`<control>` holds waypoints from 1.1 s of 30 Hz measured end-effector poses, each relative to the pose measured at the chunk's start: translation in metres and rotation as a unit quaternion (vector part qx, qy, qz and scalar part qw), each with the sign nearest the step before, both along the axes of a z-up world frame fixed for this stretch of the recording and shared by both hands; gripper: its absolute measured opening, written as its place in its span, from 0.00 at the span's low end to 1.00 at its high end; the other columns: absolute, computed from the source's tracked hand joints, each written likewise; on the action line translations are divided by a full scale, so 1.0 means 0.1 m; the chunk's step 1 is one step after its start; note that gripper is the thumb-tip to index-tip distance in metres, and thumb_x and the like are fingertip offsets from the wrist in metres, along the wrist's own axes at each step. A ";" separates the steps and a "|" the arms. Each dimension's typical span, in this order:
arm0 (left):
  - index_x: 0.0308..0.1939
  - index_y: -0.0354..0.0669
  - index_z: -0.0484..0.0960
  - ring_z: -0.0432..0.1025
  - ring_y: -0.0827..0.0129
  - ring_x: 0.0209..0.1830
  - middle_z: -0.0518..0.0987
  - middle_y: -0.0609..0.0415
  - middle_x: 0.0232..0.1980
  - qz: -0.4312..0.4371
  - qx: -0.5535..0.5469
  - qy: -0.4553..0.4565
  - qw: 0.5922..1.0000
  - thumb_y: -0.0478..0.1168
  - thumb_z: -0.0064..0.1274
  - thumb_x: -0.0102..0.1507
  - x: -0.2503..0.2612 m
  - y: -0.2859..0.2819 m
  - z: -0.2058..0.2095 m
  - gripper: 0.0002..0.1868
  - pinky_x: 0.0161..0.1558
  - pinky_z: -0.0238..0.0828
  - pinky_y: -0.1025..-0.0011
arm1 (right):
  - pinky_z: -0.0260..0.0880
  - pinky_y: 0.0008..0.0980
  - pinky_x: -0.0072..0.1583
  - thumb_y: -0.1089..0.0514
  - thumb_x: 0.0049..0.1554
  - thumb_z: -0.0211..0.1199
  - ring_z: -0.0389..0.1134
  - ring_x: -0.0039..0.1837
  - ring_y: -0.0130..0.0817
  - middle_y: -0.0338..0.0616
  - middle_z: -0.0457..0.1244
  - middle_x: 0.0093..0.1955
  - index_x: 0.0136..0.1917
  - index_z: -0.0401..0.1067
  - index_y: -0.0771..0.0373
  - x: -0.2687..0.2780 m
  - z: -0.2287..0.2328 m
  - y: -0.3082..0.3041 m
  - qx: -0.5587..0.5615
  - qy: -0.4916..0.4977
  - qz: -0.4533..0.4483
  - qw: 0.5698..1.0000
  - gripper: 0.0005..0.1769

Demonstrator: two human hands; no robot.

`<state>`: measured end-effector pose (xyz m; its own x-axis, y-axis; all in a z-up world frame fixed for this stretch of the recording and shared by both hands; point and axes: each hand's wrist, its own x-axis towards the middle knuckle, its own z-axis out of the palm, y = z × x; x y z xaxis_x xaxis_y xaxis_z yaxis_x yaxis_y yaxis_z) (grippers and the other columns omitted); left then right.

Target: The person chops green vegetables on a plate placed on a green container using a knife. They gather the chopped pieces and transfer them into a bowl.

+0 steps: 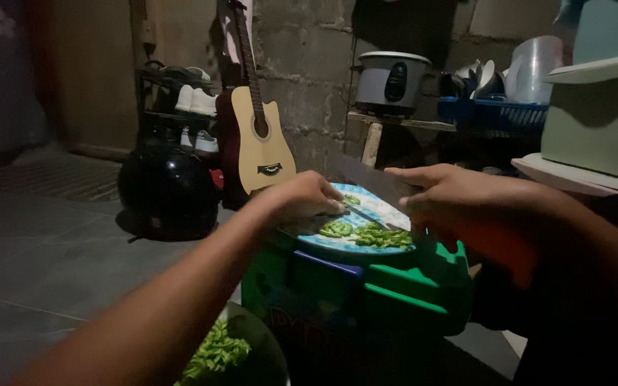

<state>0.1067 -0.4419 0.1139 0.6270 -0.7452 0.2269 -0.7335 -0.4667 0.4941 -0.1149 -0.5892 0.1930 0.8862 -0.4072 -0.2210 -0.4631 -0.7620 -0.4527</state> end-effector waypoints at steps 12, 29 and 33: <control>0.46 0.49 0.92 0.82 0.59 0.46 0.88 0.48 0.46 0.032 -0.082 -0.045 0.995 0.49 0.68 0.53 0.52 -0.47 -0.18 0.19 0.49 0.78 0.61 | 0.74 0.37 0.51 0.49 0.63 0.53 0.69 0.50 0.39 0.51 0.68 0.58 0.83 0.41 0.33 0.21 -0.11 -0.10 0.013 -0.005 0.037 0.999 0.40; 0.40 0.45 0.87 0.81 0.56 0.44 0.86 0.49 0.41 -0.013 -0.107 -0.199 0.974 0.47 0.69 0.48 0.57 -0.51 -0.22 0.19 0.47 0.77 0.61 | 0.79 0.36 0.50 0.52 0.63 0.54 0.75 0.50 0.39 0.51 0.70 0.58 0.83 0.41 0.45 0.69 -0.19 -0.36 -0.105 0.028 0.163 0.981 0.40; 0.40 0.45 0.86 0.80 0.55 0.44 0.85 0.49 0.42 -0.009 -0.076 -0.213 0.974 0.48 0.69 0.50 0.48 -0.50 -0.14 0.18 0.47 0.76 0.60 | 0.78 0.36 0.49 0.52 0.62 0.54 0.75 0.49 0.41 0.53 0.71 0.57 0.83 0.47 0.43 0.65 -0.19 -0.33 -0.096 0.036 0.140 0.985 0.38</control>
